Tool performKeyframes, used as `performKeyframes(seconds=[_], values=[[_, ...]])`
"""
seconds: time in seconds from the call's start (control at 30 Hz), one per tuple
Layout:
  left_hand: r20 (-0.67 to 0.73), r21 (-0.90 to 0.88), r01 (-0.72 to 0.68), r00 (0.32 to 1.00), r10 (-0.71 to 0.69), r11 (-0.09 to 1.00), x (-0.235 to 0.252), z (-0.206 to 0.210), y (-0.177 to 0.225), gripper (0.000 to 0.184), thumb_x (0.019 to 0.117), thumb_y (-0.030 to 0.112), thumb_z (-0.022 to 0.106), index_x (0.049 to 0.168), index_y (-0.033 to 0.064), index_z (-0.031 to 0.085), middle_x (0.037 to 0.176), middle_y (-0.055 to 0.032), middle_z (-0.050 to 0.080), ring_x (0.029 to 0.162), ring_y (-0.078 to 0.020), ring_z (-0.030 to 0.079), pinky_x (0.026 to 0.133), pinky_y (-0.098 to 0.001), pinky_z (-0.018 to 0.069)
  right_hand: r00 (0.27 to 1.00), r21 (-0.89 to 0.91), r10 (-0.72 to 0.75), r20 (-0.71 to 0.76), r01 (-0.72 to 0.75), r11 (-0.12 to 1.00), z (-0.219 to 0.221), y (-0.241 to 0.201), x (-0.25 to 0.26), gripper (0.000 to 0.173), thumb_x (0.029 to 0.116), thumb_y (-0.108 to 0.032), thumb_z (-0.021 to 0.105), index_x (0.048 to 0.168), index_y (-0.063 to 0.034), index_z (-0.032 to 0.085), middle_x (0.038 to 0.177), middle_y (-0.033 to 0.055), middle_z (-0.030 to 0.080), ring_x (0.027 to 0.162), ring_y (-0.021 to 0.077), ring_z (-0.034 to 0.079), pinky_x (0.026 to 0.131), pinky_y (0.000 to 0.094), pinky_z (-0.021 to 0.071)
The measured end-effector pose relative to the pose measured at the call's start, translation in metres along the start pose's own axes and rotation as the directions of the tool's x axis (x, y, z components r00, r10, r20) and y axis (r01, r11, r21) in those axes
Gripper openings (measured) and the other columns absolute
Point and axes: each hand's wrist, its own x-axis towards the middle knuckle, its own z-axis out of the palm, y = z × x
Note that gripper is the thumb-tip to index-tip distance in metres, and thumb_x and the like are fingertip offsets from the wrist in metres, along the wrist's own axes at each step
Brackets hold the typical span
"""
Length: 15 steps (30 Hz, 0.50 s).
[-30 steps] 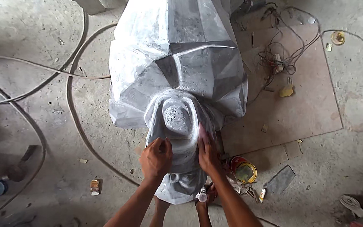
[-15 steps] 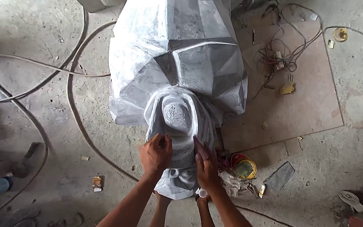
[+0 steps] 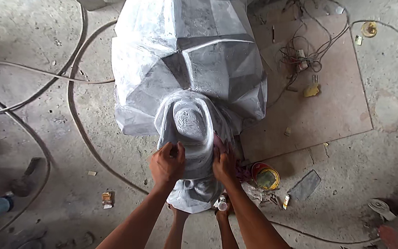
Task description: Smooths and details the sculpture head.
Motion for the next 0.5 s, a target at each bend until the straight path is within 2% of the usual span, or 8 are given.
performKeyframes(seconds=[0.1,0.17,0.2,0.27,0.33,0.4,0.47,0.5], values=[[-0.011,0.006,-0.003,1.000,0.003,1.000,0.002,0.000,0.001,0.044,0.1006,0.046,0.047,0.073,0.0137,0.060,0.062,-0.0029,0.057,0.059,-0.0233,0.060,0.052,-0.0490,0.0438,0.985,0.115,-0.063,-0.162,0.083,0.990,0.011,-0.011,-0.045,0.051,0.1100,-0.039,0.034,0.159,-0.0275,0.043,0.163,-0.0047,0.043,0.154,0.0199,0.032,0.125,0.0509,0.0317],[-0.009,0.002,0.001,1.000,-0.001,1.000,0.001,-0.001,-0.001,0.044,0.1001,0.046,0.048,0.073,0.0133,0.061,0.062,-0.0031,0.058,0.059,-0.0229,0.061,0.052,-0.0488,0.0446,0.981,0.229,-0.055,-0.186,0.097,0.968,0.017,-0.017,-0.083,0.046,0.1078,-0.035,0.043,0.142,-0.0113,0.062,0.151,0.0097,0.056,0.150,0.0283,0.039,0.124,0.0493,0.0332],[0.004,-0.003,0.006,1.000,-0.006,1.000,0.000,-0.002,0.000,0.044,0.1005,0.046,0.049,0.074,0.0131,0.062,0.063,-0.0035,0.059,0.060,-0.0230,0.062,0.053,-0.0495,0.0455,0.984,0.190,-0.051,-0.169,0.083,0.978,0.016,-0.015,-0.085,0.047,0.1073,-0.037,0.042,0.141,-0.0125,0.064,0.151,0.0094,0.056,0.150,0.0294,0.039,0.123,0.0499,0.0333],[0.045,-0.015,0.011,0.999,-0.011,1.000,0.000,-0.005,0.002,0.043,0.1017,0.046,0.051,0.078,0.0128,0.064,0.065,-0.0044,0.061,0.062,-0.0240,0.063,0.055,-0.0512,0.0468,0.984,0.075,-0.052,-0.168,0.065,0.995,0.014,-0.005,-0.062,0.048,0.1077,-0.038,0.036,0.151,-0.0299,0.054,0.156,-0.0060,0.051,0.153,0.0233,0.034,0.122,0.0538,0.0325],[0.053,-0.020,0.013,0.999,-0.012,1.000,0.000,-0.006,0.002,0.043,0.1019,0.046,0.051,0.079,0.0125,0.064,0.066,-0.0050,0.062,0.062,-0.0249,0.063,0.055,-0.0523,0.0469,0.978,0.040,-0.066,-0.196,0.075,0.996,0.014,-0.002,-0.032,0.050,0.1091,-0.034,0.032,0.158,-0.0346,0.043,0.160,-0.0141,0.045,0.155,0.0182,0.030,0.124,0.0578,0.0276],[0.061,-0.023,0.008,0.998,-0.007,1.000,-0.002,-0.007,0.002,0.044,0.1022,0.047,0.050,0.080,0.0121,0.064,0.067,-0.0060,0.062,0.063,-0.0255,0.063,0.056,-0.0531,0.0469,0.975,0.084,-0.041,-0.220,0.061,0.995,0.016,-0.014,-0.042,0.051,0.1104,-0.034,0.031,0.161,-0.0295,0.037,0.163,-0.0082,0.041,0.154,0.0167,0.032,0.126,0.0520,0.0282],[0.051,-0.009,-0.002,0.999,0.002,1.000,0.000,-0.005,0.002,0.045,0.1020,0.047,0.048,0.079,0.0121,0.064,0.067,-0.0064,0.062,0.063,-0.0260,0.063,0.056,-0.0533,0.0464,0.975,0.146,0.013,-0.221,0.019,0.989,0.019,-0.028,-0.079,0.050,0.1091,-0.038,0.035,0.156,-0.0239,0.048,0.160,0.0010,0.046,0.152,0.0228,0.036,0.123,0.0489,0.0357],[0.047,0.001,-0.006,0.999,0.006,1.000,0.000,-0.004,0.001,0.045,0.1018,0.047,0.048,0.078,0.0119,0.064,0.066,-0.0067,0.062,0.063,-0.0264,0.063,0.055,-0.0535,0.0459,0.979,0.155,0.039,-0.201,-0.008,0.988,0.019,-0.032,-0.092,0.050,0.1081,-0.040,0.037,0.149,-0.0199,0.057,0.157,0.0031,0.051,0.153,0.0260,0.035,0.124,0.0497,0.0335]])
